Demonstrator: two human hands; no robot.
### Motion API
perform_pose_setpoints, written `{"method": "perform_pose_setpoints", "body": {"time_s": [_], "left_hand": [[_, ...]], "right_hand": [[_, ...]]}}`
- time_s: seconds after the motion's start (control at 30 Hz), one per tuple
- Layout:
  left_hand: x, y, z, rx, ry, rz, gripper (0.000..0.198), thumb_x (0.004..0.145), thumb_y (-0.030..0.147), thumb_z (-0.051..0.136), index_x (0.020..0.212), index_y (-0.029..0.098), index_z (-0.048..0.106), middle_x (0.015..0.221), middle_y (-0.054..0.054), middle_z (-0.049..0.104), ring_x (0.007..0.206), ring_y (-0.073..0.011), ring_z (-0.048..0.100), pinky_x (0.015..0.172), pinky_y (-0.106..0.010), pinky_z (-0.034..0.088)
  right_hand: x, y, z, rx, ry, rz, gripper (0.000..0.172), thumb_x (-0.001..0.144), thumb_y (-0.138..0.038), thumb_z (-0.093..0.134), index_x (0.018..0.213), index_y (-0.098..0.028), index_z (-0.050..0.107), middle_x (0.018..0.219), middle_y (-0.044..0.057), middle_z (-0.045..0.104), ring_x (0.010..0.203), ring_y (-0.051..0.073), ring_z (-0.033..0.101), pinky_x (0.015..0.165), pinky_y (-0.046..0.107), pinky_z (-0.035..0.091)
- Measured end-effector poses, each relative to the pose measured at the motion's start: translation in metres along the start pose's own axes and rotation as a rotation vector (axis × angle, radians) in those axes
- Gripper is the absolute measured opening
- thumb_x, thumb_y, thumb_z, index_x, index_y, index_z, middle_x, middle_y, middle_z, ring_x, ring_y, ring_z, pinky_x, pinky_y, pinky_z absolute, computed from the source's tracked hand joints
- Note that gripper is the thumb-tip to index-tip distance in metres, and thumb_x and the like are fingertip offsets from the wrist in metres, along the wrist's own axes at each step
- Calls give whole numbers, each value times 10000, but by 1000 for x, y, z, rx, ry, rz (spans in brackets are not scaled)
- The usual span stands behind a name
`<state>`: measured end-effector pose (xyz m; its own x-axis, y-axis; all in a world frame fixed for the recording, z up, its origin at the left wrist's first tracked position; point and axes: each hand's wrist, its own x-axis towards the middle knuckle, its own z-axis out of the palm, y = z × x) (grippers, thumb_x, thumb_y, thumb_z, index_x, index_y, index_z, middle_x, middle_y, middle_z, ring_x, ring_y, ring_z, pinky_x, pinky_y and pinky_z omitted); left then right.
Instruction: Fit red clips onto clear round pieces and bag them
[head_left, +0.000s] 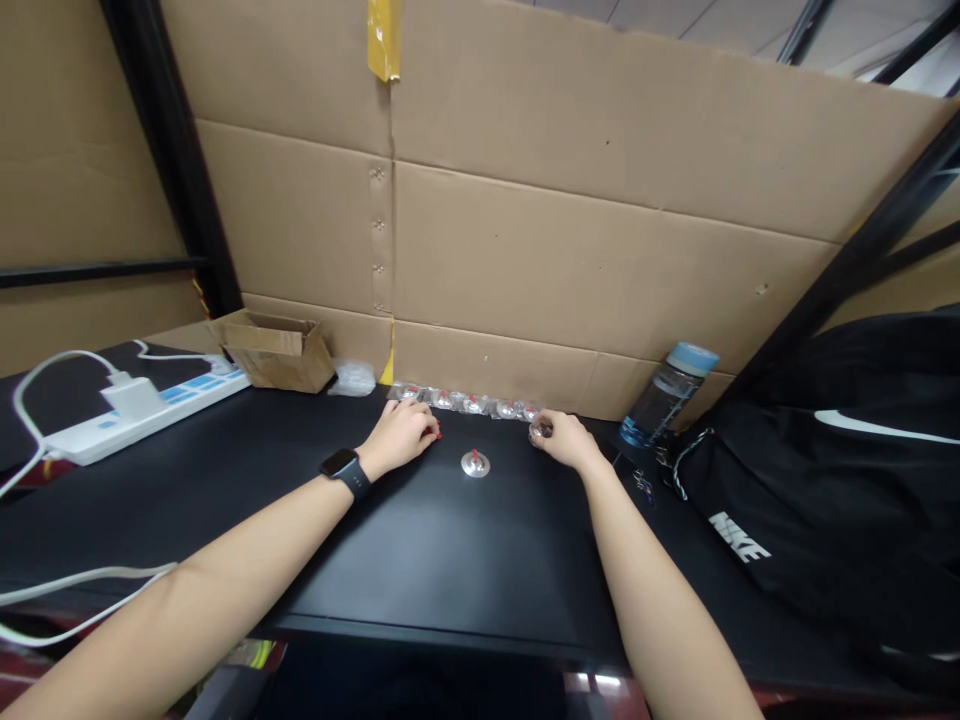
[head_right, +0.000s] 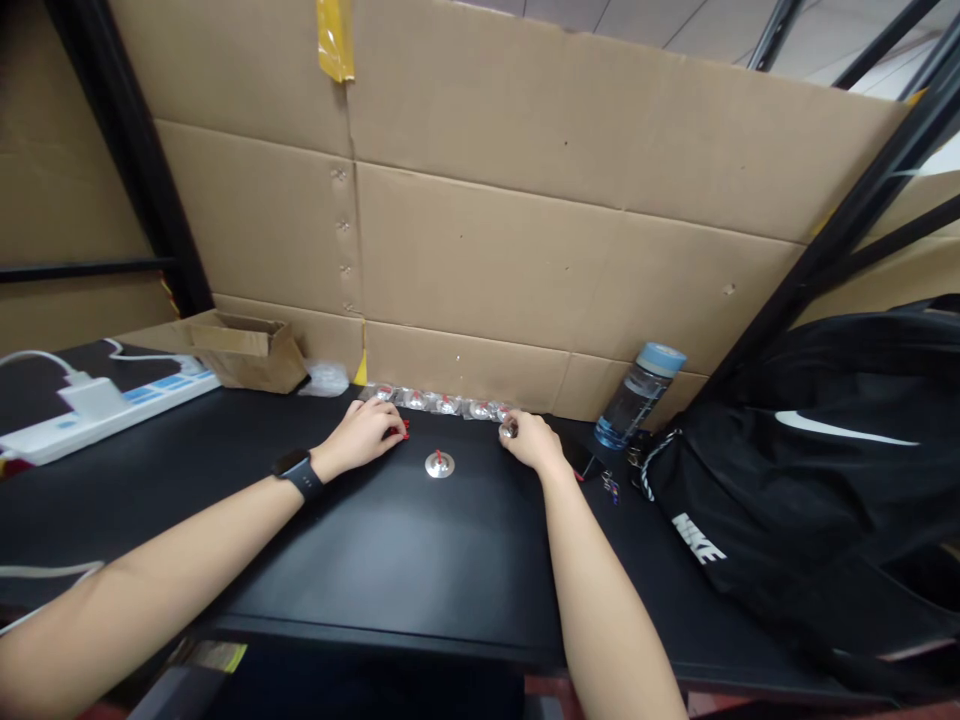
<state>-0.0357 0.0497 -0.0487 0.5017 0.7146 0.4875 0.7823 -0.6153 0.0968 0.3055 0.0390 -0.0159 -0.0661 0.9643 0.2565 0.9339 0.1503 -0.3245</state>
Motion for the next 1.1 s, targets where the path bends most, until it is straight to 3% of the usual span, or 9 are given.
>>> {"method": "perform_pose_setpoints", "body": {"time_s": [0.27, 0.4, 0.7, 0.9, 1.1], "left_hand": [[1, 7, -4, 20, 73, 8, 148, 927, 253, 553, 822, 218, 652, 910, -50, 696, 981, -253, 561, 806, -381, 307], [3, 9, -7, -4, 117, -37, 135, 973, 251, 494, 930, 219, 618, 936, -43, 706, 981, -238, 586, 824, -377, 301], [5, 11, -13, -90, 209, -90, 115, 977, 273, 547, 952, 244, 656, 1008, -35, 730, 1084, -239, 585, 880, -392, 276], [6, 26, -18, -318, 217, -149, 127, 925, 364, 646, 1013, 292, 706, 1043, -1, 753, 1061, -235, 621, 926, -405, 311], [6, 48, -28, -519, 174, -93, 169, 940, 376, 603, 941, 264, 729, 1019, -18, 745, 1042, -228, 622, 927, -366, 406]], "right_hand": [[-12, -47, -6, 148, 84, -226, 308, 761, -340, 714, 1065, -302, 699, 944, 14, 748, 768, 192, 674, 715, 282, 494], [-19, -66, 0, 194, 88, -302, 258, 774, -325, 702, 1031, -301, 683, 901, -6, 738, 754, 186, 672, 723, 285, 501], [-22, -76, 12, 278, 112, -358, 250, 782, -275, 697, 1031, -271, 678, 917, 11, 730, 779, 187, 667, 760, 314, 518], [-24, -87, 16, 551, 90, -363, 360, 790, -276, 691, 1146, -261, 641, 1090, 38, 717, 862, 188, 694, 687, 288, 545], [-30, -101, 20, 840, 52, -380, 434, 797, -305, 726, 1207, -253, 596, 1266, 84, 648, 980, 204, 694, 752, 307, 579]]}}
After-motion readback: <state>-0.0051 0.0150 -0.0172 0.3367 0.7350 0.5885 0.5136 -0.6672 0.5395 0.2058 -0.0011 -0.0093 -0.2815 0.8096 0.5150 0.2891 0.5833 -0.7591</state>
